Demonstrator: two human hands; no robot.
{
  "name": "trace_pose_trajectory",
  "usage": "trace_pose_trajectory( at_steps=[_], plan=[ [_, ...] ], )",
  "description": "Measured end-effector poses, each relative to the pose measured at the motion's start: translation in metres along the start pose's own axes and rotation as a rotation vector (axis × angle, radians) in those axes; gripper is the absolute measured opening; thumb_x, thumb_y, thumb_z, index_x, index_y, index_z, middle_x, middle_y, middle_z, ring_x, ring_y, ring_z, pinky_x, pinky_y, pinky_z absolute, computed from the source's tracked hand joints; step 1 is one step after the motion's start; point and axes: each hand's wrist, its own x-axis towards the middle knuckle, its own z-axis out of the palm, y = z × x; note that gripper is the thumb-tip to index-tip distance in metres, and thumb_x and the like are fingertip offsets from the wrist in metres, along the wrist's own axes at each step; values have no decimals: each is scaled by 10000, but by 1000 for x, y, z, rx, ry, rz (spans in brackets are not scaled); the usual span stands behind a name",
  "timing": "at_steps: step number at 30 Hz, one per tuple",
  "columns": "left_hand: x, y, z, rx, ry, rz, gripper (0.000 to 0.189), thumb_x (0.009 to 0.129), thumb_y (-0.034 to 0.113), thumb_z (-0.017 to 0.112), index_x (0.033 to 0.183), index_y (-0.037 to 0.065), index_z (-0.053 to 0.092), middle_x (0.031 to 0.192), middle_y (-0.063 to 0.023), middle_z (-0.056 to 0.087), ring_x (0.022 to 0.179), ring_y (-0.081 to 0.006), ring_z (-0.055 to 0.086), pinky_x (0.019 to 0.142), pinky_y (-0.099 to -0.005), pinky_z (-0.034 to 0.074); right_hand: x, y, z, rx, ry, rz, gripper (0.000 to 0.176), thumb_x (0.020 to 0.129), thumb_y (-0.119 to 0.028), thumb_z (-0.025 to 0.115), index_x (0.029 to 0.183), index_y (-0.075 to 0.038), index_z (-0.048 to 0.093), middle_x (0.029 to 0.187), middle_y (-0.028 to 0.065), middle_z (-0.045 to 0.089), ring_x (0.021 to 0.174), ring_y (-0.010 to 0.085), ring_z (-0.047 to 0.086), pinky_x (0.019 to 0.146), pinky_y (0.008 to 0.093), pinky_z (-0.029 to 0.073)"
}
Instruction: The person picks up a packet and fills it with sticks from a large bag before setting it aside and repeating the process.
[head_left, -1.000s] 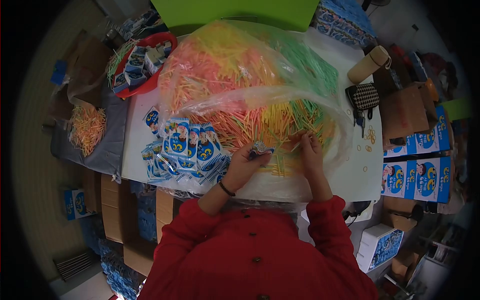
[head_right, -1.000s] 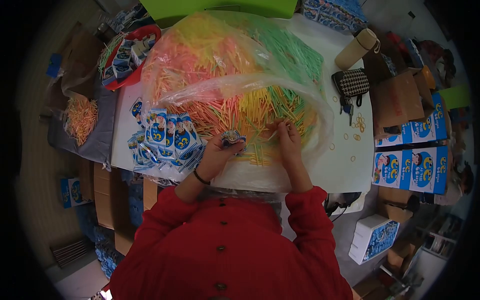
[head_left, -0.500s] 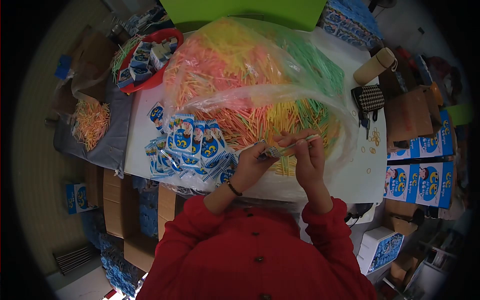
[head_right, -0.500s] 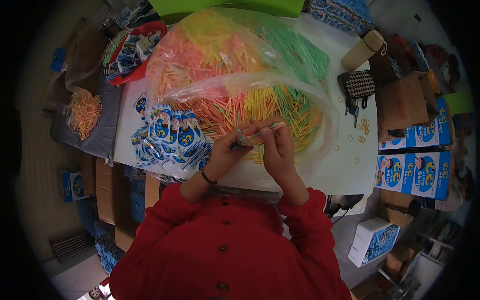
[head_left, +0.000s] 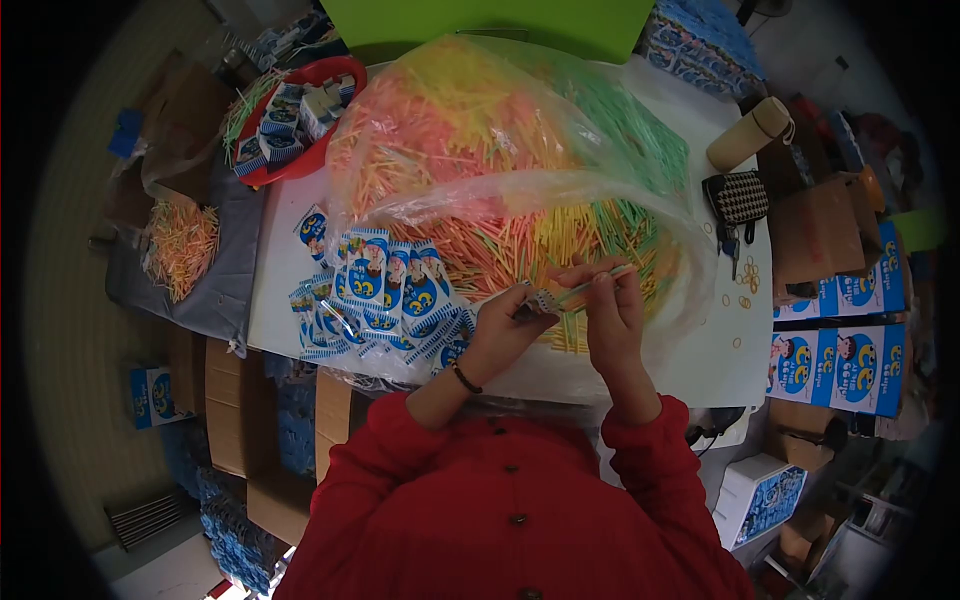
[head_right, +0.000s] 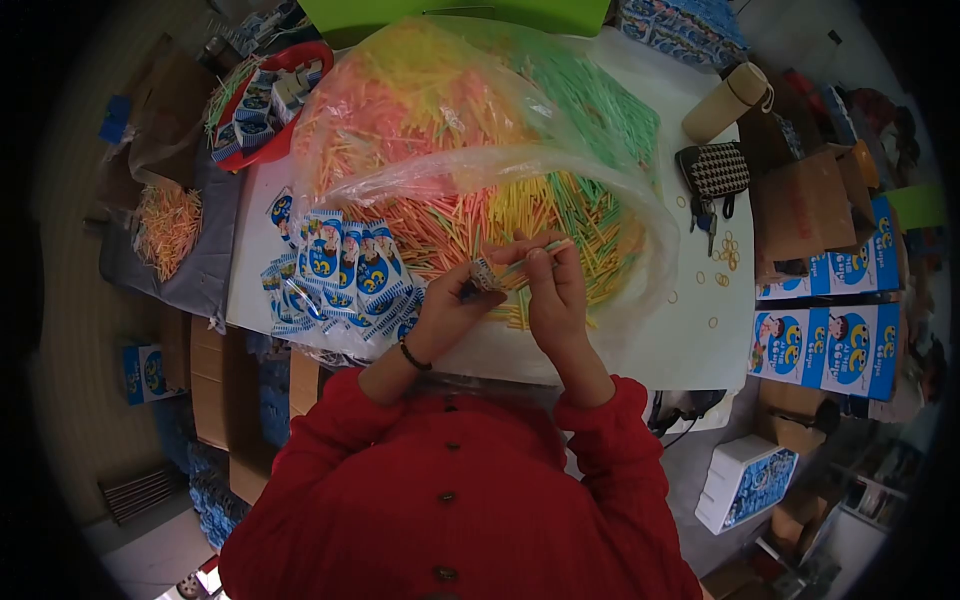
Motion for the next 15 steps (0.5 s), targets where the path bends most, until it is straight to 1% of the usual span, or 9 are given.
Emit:
trace_pose_trajectory(
  at_steps=[2,3,6,8,9,11,12,14,15],
  plan=[
    [1,7,7,-251,74,-5,138,835,85,717,932,43,629,804,2,604,731,-54,519,640,-235,442,1,3,-4,27,11,-34,103,1023,-146,381,1023,-64,443,893,56,620,895,179,623,1014,418,375],
    [0,4,5,-252,72,-5,138,835,85,717,932,43,629,804,2,604,731,-54,519,640,-235,442,0,6,-6,26,12,-35,103,1023,-146,381,1023,-64,443,893,56,620,895,179,623,1014,418,375],
    [-2,-10,-4,-81,-36,27,126,856,71,692,956,39,623,834,9,607,758,-46,526,671,-234,454,-3,20,-18,127,122,16,90,1014,-112,388,1057,-57,445,886,54,576,835,153,567,913,380,410],
    [-5,-12,-7,-90,-76,-44,180,878,14,642,1055,36,620,1032,-4,647,948,-67,576,836,-237,470,-2,32,-32,-440,207,-75,109,993,-66,415,1083,-39,470,900,60,534,807,151,511,798,341,427],
    [-6,-9,-7,-88,-78,-39,180,878,14,642,1055,36,620,1032,-4,647,948,-67,576,836,-237,470,-3,47,-43,-440,209,-80,109,993,-66,415,1083,-39,470,900,60,534,807,151,511,798,341,427],
    [-6,-1,-6,-296,-59,-89,180,876,4,640,1052,37,621,1032,-13,656,957,-80,593,847,-240,478,-3,77,-66,-912,118,-250,140,969,-27,444,1096,-21,501,955,76,538,865,157,524,793,299,441],
    [-6,1,-6,-296,-59,-84,180,876,4,640,1052,37,621,1032,-13,656,957,-80,593,847,-240,478,-3,78,-71,-913,119,-256,140,969,-27,444,1096,-21,501,955,76,538,865,157,524,793,299,441],
    [-6,2,-4,-400,-27,-72,187,873,-7,641,1054,37,622,1007,-17,662,931,-83,600,825,-240,485,-8,80,-81,-840,-42,-99,135,970,-39,449,1074,-10,529,969,80,575,901,179,557,825,313,445],
    [-8,-3,-3,-400,-28,-78,187,873,-7,641,1054,37,622,1007,-17,662,931,-83,600,825,-240,485,-10,75,-79,-840,-41,-93,135,970,-39,449,1074,-10,529,969,80,575,901,179,557,825,313,445]
  ],
)
